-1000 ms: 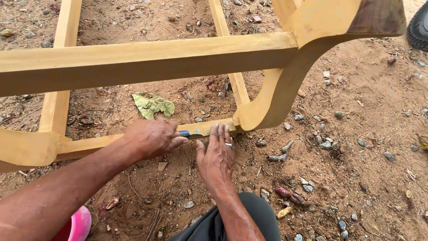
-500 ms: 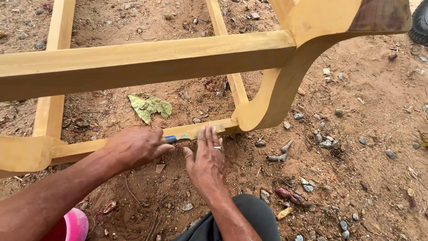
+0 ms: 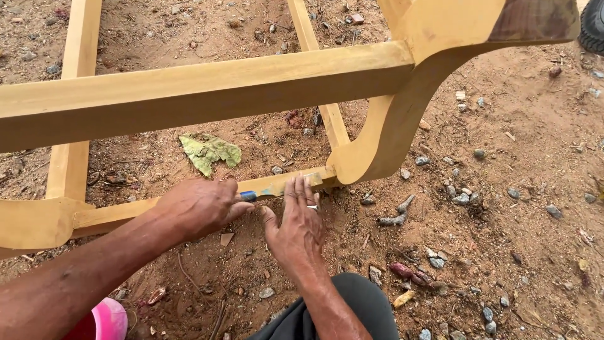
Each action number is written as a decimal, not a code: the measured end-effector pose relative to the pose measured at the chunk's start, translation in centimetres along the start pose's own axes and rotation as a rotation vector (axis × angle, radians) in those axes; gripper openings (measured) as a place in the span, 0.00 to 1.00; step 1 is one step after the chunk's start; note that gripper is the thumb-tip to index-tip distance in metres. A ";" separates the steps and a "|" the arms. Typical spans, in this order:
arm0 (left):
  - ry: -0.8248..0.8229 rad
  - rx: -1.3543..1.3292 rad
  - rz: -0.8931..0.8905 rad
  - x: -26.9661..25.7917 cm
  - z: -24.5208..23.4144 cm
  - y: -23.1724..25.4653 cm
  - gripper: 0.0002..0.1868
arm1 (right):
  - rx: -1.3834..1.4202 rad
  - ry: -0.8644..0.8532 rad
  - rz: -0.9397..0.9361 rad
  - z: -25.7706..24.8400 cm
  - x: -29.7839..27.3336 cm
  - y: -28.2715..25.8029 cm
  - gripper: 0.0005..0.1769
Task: Using a chisel and a brush to detail and clean the joints of a wooden furniture frame.
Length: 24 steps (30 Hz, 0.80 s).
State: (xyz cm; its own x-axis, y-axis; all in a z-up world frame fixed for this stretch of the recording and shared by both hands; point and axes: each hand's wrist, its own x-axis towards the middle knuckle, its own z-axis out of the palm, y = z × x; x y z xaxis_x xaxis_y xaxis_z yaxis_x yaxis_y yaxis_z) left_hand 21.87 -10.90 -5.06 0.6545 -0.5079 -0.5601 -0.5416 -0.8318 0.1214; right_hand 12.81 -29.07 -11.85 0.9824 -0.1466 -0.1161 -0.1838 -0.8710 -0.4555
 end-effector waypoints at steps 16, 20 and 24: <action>-0.020 0.027 0.004 0.0 -2.1 1.5 0.34 | -0.030 0.128 -0.026 0.3 0.2 1.1 0.48; -0.009 0.099 0.039 0.0 -1.9 1.8 0.33 | 0.045 0.121 -0.003 -0.4 -0.1 0.5 0.47; 0.016 0.066 0.036 -0.1 -0.9 1.0 0.33 | -0.001 0.093 -0.025 -0.1 -0.3 0.4 0.48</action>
State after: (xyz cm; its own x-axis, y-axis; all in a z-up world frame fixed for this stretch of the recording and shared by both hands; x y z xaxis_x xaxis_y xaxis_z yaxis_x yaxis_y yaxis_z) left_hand 21.72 -11.90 -4.18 0.6418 -0.5411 -0.5435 -0.5981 -0.7967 0.0869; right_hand 12.43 -29.38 -11.93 0.9856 -0.1677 -0.0218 -0.1591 -0.8756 -0.4560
